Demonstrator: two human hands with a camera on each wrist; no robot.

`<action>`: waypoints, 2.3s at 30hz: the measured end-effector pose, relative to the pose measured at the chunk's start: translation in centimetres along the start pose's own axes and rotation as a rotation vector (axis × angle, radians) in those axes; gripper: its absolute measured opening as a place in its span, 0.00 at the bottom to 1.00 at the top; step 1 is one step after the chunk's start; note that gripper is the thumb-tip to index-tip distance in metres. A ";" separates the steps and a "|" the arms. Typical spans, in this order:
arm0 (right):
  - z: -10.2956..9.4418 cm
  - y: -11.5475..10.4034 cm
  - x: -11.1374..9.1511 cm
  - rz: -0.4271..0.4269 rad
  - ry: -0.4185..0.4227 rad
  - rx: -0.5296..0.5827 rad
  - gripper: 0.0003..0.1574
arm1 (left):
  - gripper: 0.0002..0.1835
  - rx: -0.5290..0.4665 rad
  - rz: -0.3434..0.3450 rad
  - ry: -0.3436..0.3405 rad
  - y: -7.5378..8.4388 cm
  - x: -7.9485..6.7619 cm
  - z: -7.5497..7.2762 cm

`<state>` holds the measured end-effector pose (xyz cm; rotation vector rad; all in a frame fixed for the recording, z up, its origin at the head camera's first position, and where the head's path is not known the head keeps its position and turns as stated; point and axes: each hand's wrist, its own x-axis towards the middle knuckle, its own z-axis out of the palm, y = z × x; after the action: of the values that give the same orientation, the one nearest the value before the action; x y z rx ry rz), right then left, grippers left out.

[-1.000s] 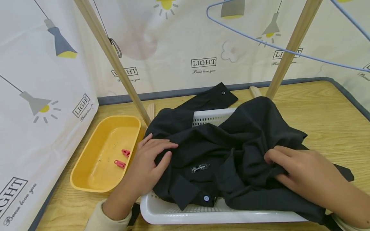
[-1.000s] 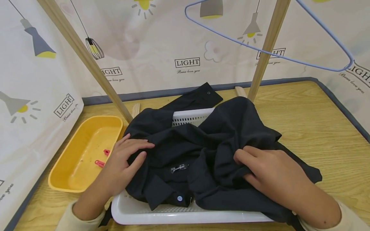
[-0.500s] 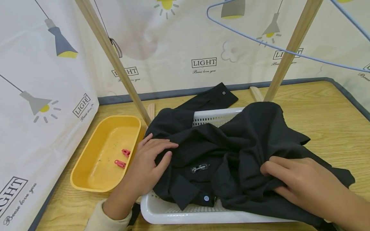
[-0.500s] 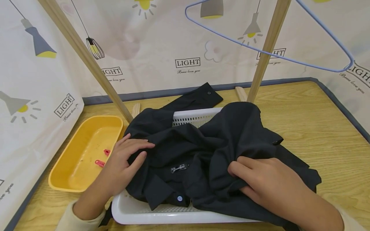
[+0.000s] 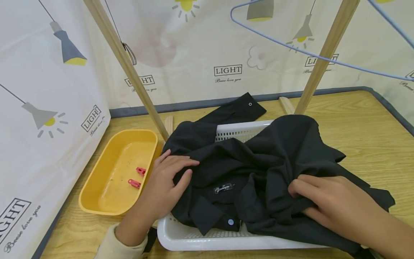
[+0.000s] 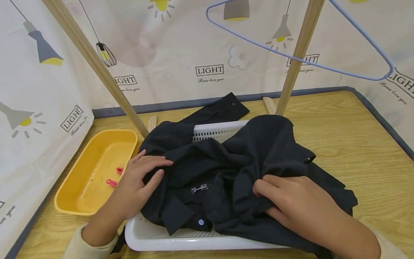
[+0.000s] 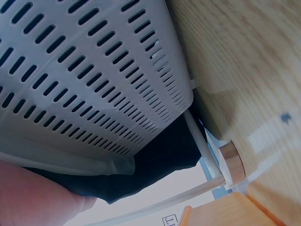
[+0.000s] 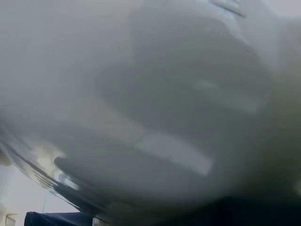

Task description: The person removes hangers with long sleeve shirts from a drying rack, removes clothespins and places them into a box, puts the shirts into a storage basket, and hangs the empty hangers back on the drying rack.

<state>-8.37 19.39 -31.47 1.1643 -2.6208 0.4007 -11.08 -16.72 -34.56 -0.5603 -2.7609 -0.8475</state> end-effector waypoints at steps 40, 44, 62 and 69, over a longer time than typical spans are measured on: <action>-1.4 1.8 -1.2 0.212 -0.331 -0.008 0.34 | 0.12 -0.005 -0.001 0.004 0.1 0.1 -0.1; -1.4 1.8 -1.3 0.189 -0.330 -0.011 0.35 | 0.12 -0.005 -0.008 -0.003 0.1 0.1 -0.2; 0.1 0.7 -0.6 -0.035 -0.175 -0.019 0.21 | 0.13 -0.008 -0.004 -0.006 0.0 0.1 -0.1; 1.1 -0.6 0.2 -0.176 0.019 0.080 0.29 | 0.13 -0.015 -0.002 -0.008 0.0 0.1 -0.2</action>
<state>-8.17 18.53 -32.35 1.3964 -2.4807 0.4818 -11.17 -16.81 -34.34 -0.5649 -2.7648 -0.8688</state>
